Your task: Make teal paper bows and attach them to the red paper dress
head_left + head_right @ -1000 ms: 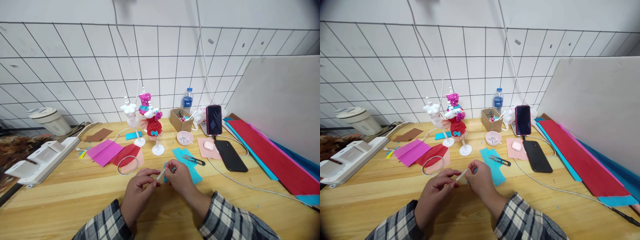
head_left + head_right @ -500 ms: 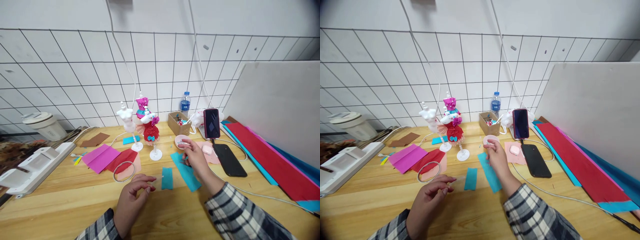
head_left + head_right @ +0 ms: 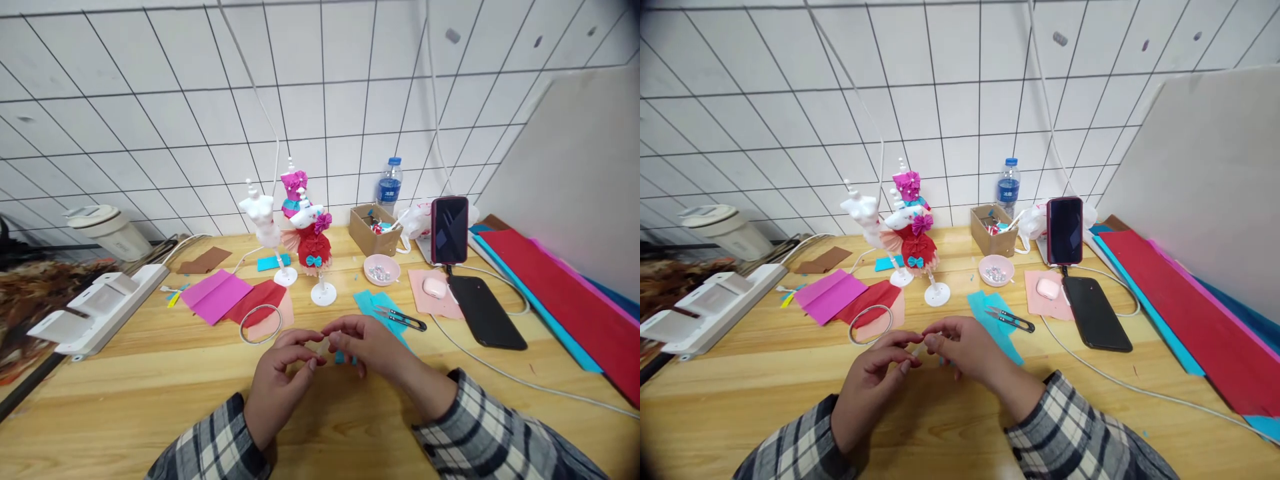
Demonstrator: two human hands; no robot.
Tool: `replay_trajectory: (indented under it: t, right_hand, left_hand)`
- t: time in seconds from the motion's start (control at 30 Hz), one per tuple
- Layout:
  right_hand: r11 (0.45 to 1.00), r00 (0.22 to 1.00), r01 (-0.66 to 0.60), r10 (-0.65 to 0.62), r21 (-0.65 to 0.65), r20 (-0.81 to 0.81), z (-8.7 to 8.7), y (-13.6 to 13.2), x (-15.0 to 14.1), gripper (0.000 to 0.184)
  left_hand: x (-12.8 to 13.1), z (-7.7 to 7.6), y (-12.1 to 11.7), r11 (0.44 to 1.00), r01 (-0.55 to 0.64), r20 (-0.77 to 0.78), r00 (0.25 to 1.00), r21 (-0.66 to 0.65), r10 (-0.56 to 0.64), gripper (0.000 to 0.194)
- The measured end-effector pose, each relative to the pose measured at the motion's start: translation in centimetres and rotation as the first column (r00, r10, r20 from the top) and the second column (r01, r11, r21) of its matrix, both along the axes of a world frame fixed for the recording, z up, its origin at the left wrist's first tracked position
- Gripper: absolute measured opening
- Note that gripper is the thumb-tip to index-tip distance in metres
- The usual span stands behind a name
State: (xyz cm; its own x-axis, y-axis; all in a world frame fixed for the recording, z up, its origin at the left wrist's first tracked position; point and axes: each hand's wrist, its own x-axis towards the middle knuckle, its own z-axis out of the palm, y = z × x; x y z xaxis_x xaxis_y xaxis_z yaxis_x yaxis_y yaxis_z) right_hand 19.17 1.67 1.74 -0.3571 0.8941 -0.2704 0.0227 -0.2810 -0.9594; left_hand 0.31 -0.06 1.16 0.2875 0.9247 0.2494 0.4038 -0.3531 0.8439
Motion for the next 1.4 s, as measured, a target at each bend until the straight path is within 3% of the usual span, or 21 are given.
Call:
replay_trajectory:
  t: [0.2,0.47,0.57,0.67,0.8,0.93,1.07,1.13,1.23,1.3,1.37,1.4]
  right_hand:
    - [0.989,0.991,0.113,-0.119,-0.092,-0.063,-0.7,0.1,0.1,0.022]
    - [0.988,0.977,0.120,-0.136,0.102,0.162,-0.8,0.2,-0.7,0.013]
    - [0.967,0.939,0.140,-0.198,0.213,0.283,-0.9,0.1,-0.7,0.012]
    - [0.895,0.873,0.157,-0.324,0.418,0.364,-1.0,-0.2,-0.8,0.011]
    - [0.769,0.823,0.142,-0.441,0.623,0.357,-1.0,-0.8,-0.9,0.009]
    - [0.646,0.828,0.064,-0.459,0.761,0.321,-1.1,-1.1,-0.5,0.011]
    - [0.500,0.818,-0.030,-0.485,0.865,0.309,-1.3,-1.3,-0.3,0.010]
    - [0.469,0.817,-0.052,-0.488,0.882,0.307,-1.4,-1.4,-0.4,0.009]
    - [0.474,0.858,-0.069,-0.421,0.878,0.295,-1.3,-1.8,-0.3,0.009]
    - [0.511,0.933,-0.102,-0.248,0.854,0.259,-1.1,-2.0,-0.1,0.015]
    - [0.609,0.982,-0.076,-0.089,0.790,0.164,-1.0,-2.0,0.2,0.028]
    - [0.681,0.992,-0.018,-0.081,0.732,0.099,-1.0,-1.9,0.2,0.034]
  left_hand:
    - [-0.1,0.1,-0.1,0.999,-0.014,0.014,1.000,-0.045,0.015,0.020]
    - [-0.1,-0.2,0.2,0.991,0.044,0.052,0.998,-0.127,-0.037,0.020]
    - [0.1,0.1,0.2,0.989,0.041,0.042,0.998,-0.139,-0.036,0.020]
    - [0.2,0.4,0.2,0.990,0.006,0.024,1.000,-0.141,-0.003,0.020]
    - [0.4,0.4,0.3,0.991,-0.039,0.025,0.999,-0.127,0.042,0.019]
    - [0.3,0.1,0.1,0.983,-0.040,0.066,0.996,-0.180,0.053,0.020]
    - [0.2,0.0,0.1,0.983,0.038,0.156,0.988,-0.177,-0.010,0.022]
    - [0.3,-0.1,0.2,0.986,0.035,0.136,0.991,-0.160,-0.013,0.020]
    - [0.4,-0.4,0.4,0.988,-0.043,0.043,0.998,-0.148,0.050,0.019]
    - [0.3,-0.4,0.5,0.988,-0.089,0.007,0.996,-0.124,0.090,0.019]
    - [0.1,-0.3,0.5,0.992,-0.088,-0.013,0.996,-0.086,0.087,0.019]
    - [0.0,-0.2,0.5,0.996,-0.064,-0.022,0.998,-0.065,0.063,0.019]
